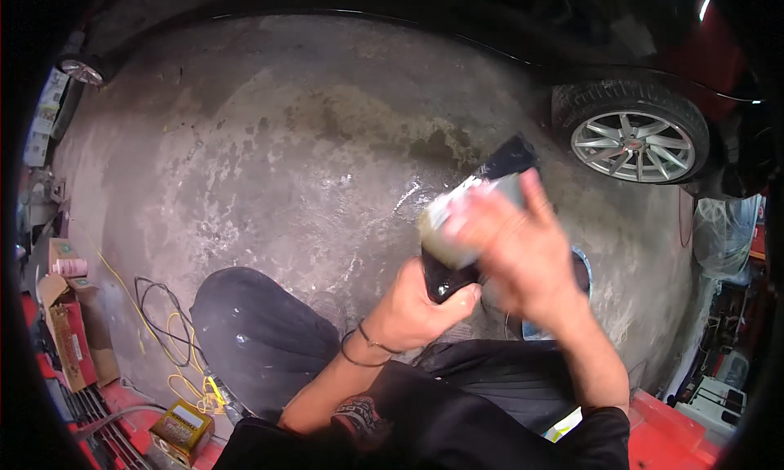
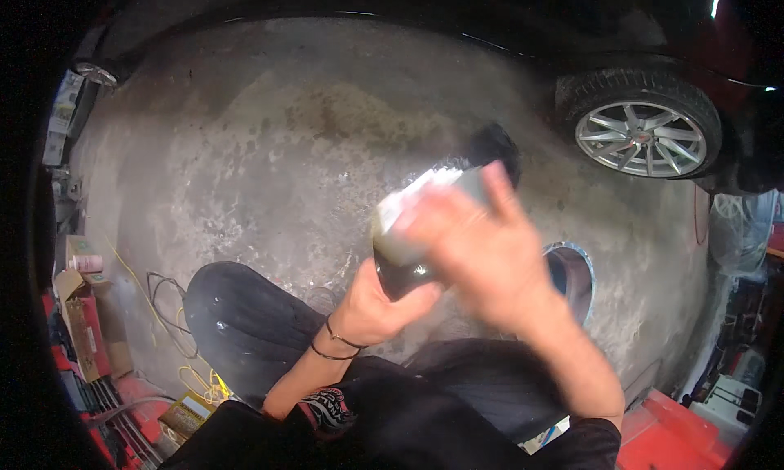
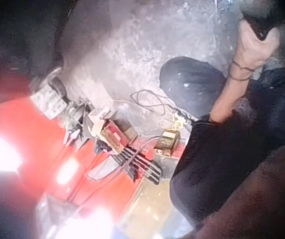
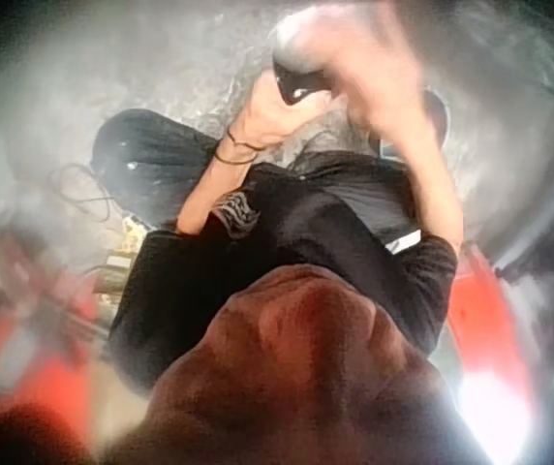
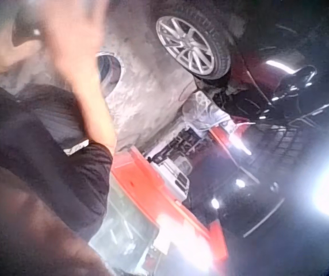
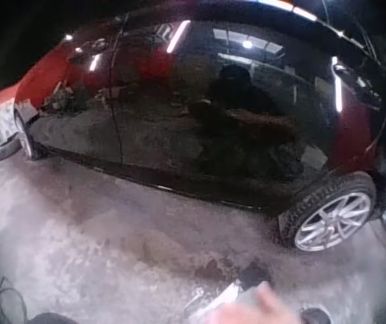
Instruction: Wet sanding a car side mirror cover using a sanding block and a bucket of water.
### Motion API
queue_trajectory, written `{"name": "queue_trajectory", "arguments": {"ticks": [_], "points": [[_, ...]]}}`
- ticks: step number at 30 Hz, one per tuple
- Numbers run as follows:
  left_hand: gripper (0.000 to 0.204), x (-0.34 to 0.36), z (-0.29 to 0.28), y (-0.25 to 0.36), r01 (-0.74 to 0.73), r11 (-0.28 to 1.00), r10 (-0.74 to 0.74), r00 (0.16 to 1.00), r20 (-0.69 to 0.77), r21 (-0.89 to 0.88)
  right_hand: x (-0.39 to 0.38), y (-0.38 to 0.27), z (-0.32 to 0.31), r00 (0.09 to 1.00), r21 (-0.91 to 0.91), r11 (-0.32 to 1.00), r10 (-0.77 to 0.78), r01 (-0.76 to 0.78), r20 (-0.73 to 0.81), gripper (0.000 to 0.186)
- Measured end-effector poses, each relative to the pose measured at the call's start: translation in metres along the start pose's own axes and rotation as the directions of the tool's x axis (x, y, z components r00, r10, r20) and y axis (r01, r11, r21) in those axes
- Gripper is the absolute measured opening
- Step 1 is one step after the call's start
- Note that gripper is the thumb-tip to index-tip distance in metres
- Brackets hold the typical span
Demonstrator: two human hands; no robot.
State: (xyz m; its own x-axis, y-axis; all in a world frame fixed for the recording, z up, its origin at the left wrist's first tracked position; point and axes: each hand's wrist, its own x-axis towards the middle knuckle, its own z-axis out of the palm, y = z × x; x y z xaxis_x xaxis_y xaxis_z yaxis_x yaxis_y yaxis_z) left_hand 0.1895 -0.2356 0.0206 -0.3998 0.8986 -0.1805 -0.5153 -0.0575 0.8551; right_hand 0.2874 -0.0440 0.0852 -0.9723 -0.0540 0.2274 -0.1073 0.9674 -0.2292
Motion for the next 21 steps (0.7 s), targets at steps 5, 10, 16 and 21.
{"name": "queue_trajectory", "arguments": {"ticks": [5,10,16,21], "points": [[0.032,-0.002,0.004,-0.001,-0.036,0.992,0.035,0.999,0.006,0.120,-0.012,-0.012,0.000,0.985,0.040,0.985,0.170,-0.169,-0.024,0.065],[0.030,0.002,0.006,0.006,-0.107,0.989,0.112,0.993,-0.046,0.098,0.000,0.001,-0.011,0.983,0.014,0.983,0.182,-0.182,-0.002,0.057],[0.036,0.000,-0.002,-0.027,-0.339,0.933,0.338,0.941,0.031,0.121,0.008,-0.054,-0.014,0.998,0.088,0.994,0.063,-0.065,0.019,0.049],[0.037,-0.001,0.011,-0.003,-0.033,0.978,0.027,0.999,0.032,0.208,-0.007,0.007,-0.005,0.944,-0.103,0.943,0.302,-0.316,-0.133,0.058]]}}
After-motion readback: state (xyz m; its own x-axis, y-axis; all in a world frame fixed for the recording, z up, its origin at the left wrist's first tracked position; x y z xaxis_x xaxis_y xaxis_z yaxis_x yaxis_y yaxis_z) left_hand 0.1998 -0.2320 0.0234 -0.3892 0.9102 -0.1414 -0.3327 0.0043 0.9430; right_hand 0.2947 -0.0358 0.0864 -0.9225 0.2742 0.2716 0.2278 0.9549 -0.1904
